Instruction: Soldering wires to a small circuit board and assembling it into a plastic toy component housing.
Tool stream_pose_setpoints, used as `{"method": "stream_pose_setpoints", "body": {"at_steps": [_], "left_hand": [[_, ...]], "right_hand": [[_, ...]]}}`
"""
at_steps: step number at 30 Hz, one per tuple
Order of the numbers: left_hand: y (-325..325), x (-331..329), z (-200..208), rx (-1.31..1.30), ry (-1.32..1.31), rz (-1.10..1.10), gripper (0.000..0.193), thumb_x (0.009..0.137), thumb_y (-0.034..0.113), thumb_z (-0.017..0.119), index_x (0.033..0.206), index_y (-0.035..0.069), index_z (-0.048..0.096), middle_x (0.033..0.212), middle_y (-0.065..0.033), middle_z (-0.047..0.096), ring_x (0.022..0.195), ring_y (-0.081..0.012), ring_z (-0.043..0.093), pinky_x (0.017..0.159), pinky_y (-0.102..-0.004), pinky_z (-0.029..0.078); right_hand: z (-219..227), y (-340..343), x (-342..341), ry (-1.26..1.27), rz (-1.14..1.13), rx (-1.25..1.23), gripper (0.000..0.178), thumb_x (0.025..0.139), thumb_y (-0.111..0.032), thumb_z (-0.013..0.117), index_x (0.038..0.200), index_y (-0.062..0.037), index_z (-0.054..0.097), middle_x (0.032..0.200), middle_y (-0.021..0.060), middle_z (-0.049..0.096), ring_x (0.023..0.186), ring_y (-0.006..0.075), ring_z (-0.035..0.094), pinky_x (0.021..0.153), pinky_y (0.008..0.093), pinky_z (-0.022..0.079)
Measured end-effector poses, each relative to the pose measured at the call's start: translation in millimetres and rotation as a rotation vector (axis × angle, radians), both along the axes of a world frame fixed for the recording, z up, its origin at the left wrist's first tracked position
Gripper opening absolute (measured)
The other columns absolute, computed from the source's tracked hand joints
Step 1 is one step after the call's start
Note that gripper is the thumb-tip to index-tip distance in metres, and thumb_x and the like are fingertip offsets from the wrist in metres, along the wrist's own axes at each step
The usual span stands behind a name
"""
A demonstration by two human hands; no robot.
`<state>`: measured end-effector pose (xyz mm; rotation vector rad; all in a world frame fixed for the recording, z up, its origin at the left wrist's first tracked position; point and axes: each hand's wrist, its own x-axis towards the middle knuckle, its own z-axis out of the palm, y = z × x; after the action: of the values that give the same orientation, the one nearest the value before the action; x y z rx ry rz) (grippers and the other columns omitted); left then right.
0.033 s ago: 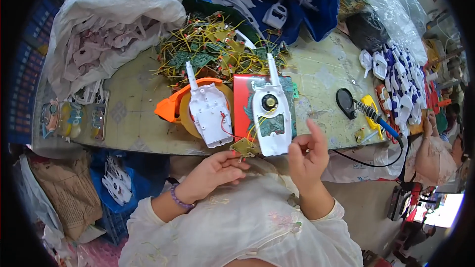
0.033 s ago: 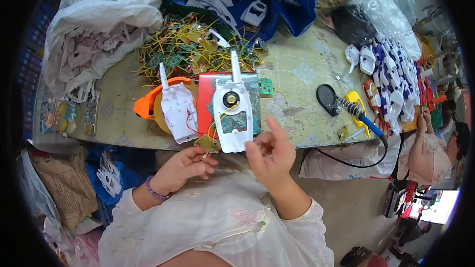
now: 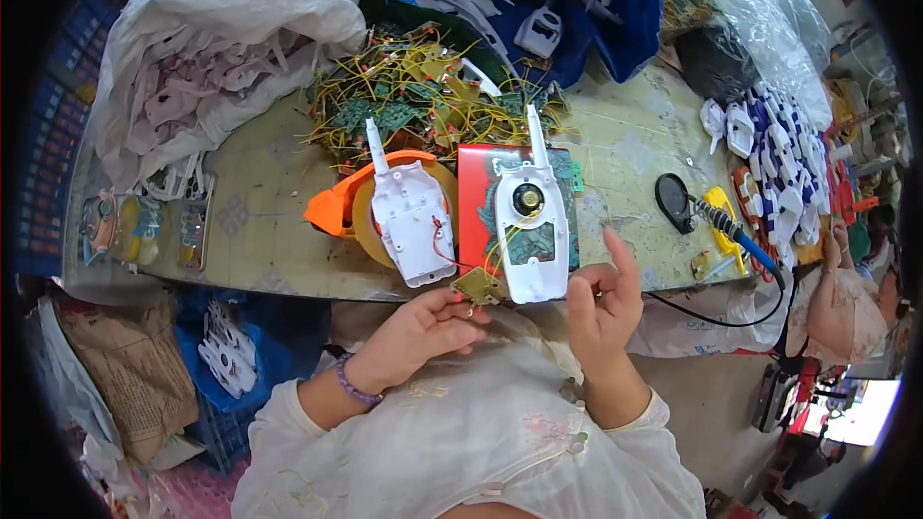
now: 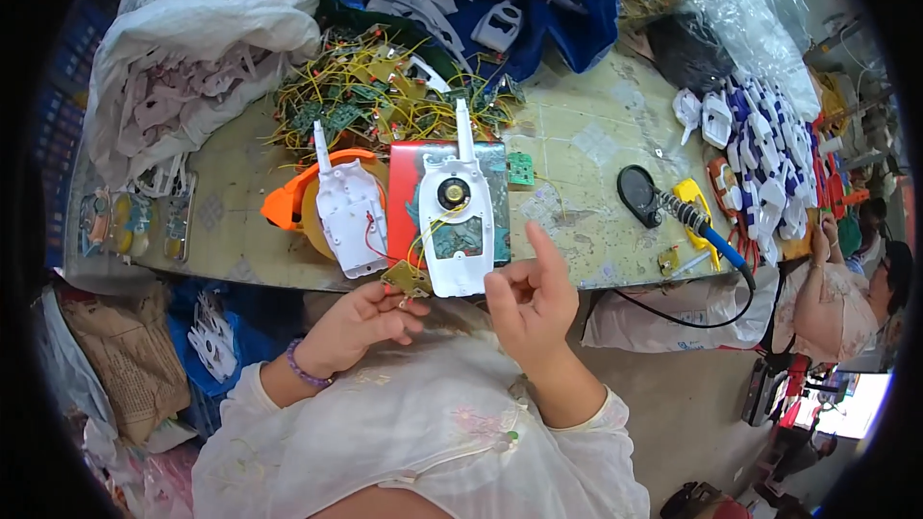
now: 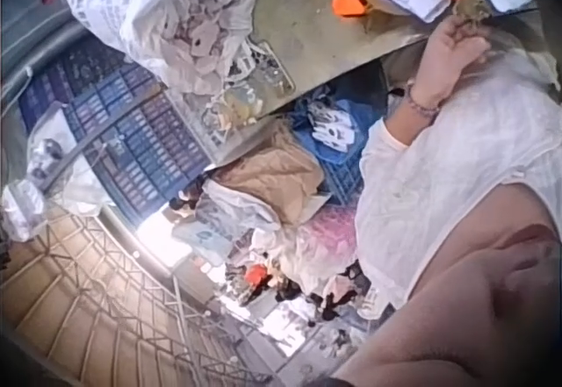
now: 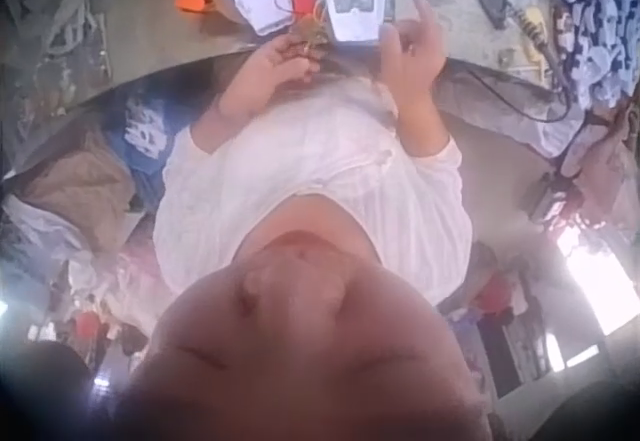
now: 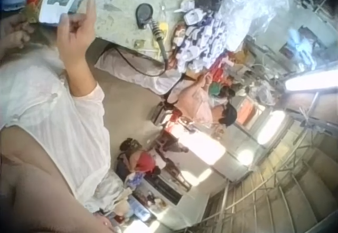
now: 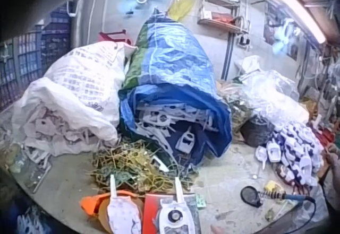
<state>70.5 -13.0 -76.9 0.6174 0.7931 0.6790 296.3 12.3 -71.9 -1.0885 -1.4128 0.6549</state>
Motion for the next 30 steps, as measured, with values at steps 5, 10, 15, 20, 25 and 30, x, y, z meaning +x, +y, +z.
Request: {"method": "stream_pose_setpoints", "body": {"at_steps": [5, 10, 15, 20, 25, 30], "left_hand": [[6.1, 6.8, 11.9, -0.014, -0.059, 0.015, 0.045, 0.088, 0.007, 0.066, 0.129, 0.004, 0.048, 0.11, -0.0044, 0.06, 0.097, -0.0086, 0.058, 0.081, -0.0249, 0.049], [0.2, 2.9, 15.0, 0.268, 0.217, 0.148, 0.037, 0.087, 0.006, 0.066, 0.121, 0.001, 0.052, 0.1, -0.0015, 0.062, 0.085, -0.0053, 0.057, 0.074, -0.0219, 0.049], [12.1, -21.6, 27.4, 0.512, 0.453, 0.356, 0.038, 0.085, 0.004, 0.065, 0.118, 0.001, 0.046, 0.091, -0.0025, 0.062, 0.072, -0.0043, 0.055, 0.065, -0.0202, 0.046], [45.9, -43.0, 37.9, 0.621, 0.673, 0.3, 0.03, 0.089, 0.013, 0.062, 0.113, -0.001, 0.051, 0.077, -0.0029, 0.061, 0.061, -0.0055, 0.051, 0.054, -0.0228, 0.04], [67.4, -51.9, 52.6, 0.787, 0.956, 0.244, 0.024, 0.086, 0.017, 0.065, 0.102, 0.0, 0.062, 0.071, -0.0051, 0.059, 0.057, -0.0095, 0.051, 0.052, -0.0261, 0.041], [93.3, -55.6, 65.5, 0.783, 1.08, 0.207, 0.026, 0.08, 0.025, 0.072, 0.09, 0.002, 0.066, 0.072, -0.0089, 0.064, 0.06, -0.017, 0.059, 0.056, -0.0302, 0.045]], "right_hand": [[18.5, -4.7, -4.1, -0.174, 0.131, -0.259, 0.061, 0.083, -0.004, 0.068, 0.136, 0.0031, 0.04, 0.073, 0.006, 0.065, 0.062, 0.0037, 0.056, 0.053, 0.0181, 0.043], [15.6, -7.3, -14.9, 0.24, 0.184, -0.348, 0.055, 0.085, 0.001, 0.064, 0.135, 0.0037, 0.042, 0.088, 0.0094, 0.069, 0.075, 0.0076, 0.063, 0.063, 0.0193, 0.049], [22.6, -7.9, -22.5, 0.322, 0.167, -0.226, 0.046, 0.084, 0.005, 0.064, 0.128, 0.0044, 0.05, 0.106, 0.0149, 0.065, 0.088, 0.0135, 0.064, 0.071, 0.0242, 0.052], [15.7, 5.6, -35.2, 0.228, 0.13, 0.065, 0.037, 0.081, 0.007, 0.067, 0.116, 0.0033, 0.057, 0.105, 0.0166, 0.065, 0.088, 0.0157, 0.064, 0.069, 0.0255, 0.053], [21.3, 27.2, -42.7, 0.028, 0.002, 0.353, 0.03, 0.077, 0.006, 0.071, 0.104, 0.0008, 0.059, 0.101, 0.018, 0.066, 0.08, 0.019, 0.065, 0.065, 0.0276, 0.054], [35.8, 41.0, -48.8, -0.304, -0.157, 0.634, 0.034, 0.07, 0.003, 0.076, 0.099, -0.0039, 0.058, 0.096, 0.0157, 0.066, 0.077, 0.0252, 0.065, 0.064, 0.0296, 0.053]]}}
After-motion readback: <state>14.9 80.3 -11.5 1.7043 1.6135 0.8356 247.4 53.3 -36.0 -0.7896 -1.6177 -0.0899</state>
